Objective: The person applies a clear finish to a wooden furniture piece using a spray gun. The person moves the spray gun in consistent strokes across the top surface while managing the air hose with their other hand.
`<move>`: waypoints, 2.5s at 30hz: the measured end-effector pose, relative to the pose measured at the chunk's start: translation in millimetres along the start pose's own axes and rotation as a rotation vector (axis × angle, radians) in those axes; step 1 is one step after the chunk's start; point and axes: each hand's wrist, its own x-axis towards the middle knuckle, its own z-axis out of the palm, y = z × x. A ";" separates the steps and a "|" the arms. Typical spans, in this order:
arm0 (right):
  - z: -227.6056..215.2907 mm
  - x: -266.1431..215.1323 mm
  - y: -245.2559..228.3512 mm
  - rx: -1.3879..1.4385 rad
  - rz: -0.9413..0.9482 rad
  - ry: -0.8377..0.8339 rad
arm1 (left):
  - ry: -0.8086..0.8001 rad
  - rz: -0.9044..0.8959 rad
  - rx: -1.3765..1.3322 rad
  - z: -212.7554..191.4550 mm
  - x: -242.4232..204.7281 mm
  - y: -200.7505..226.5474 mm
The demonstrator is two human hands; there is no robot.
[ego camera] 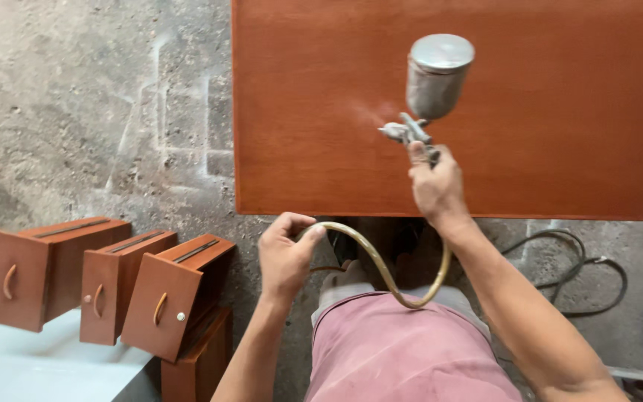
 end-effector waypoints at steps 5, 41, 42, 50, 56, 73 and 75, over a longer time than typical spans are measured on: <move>-68.1 1.9 23.0 0.072 0.151 0.138 | -0.117 -0.094 0.046 48.9 -4.7 13.3; -39.8 -48.5 72.2 0.213 0.213 0.257 | -0.152 0.052 0.225 -12.4 -18.6 -12.7; -24.0 -48.8 68.4 0.238 0.191 0.238 | -0.131 0.052 0.210 -22.7 -16.5 -13.8; 93.1 -65.1 8.4 0.434 0.173 -0.083 | 0.019 0.038 0.045 -102.1 -18.4 -25.0; 113.6 -88.3 -20.0 0.156 -0.003 -0.267 | -0.019 -0.017 -0.059 -112.0 -19.2 -39.0; -73.4 -97.8 65.5 -0.092 0.174 0.289 | -0.365 -0.100 0.189 35.4 -22.7 -16.2; -89.4 -97.3 74.2 -0.074 0.183 0.327 | -0.397 -0.132 0.158 48.8 -24.0 -15.9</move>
